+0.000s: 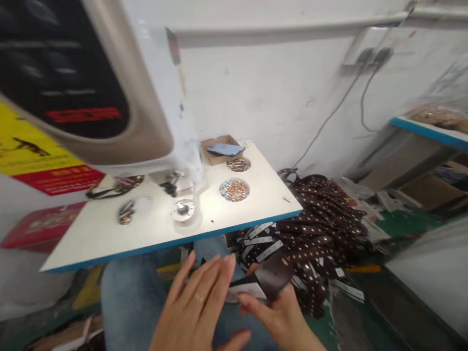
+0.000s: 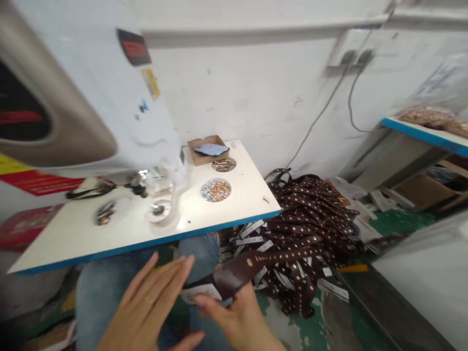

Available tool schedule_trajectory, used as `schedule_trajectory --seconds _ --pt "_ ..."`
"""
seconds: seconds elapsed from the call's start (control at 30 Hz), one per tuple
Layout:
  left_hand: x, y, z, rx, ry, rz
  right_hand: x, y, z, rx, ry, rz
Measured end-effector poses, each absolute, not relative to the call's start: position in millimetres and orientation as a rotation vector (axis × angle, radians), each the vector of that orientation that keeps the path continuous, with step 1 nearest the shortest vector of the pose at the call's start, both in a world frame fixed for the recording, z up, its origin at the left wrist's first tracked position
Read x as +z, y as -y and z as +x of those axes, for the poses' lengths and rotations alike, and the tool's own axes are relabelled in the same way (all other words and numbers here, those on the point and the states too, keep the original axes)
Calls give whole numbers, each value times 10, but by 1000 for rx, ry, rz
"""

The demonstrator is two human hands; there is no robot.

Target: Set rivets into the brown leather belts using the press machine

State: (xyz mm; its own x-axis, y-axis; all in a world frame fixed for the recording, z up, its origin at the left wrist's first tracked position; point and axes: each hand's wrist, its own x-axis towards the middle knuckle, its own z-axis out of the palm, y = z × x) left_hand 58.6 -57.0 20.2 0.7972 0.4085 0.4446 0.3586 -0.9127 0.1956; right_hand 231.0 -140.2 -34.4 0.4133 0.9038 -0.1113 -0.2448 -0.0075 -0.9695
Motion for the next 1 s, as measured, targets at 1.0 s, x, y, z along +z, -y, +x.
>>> schedule_trajectory --seconds 1.0 --pt "68 -1065 187 502 -958 2493 -88 -470 2197 888 1095 -1298"
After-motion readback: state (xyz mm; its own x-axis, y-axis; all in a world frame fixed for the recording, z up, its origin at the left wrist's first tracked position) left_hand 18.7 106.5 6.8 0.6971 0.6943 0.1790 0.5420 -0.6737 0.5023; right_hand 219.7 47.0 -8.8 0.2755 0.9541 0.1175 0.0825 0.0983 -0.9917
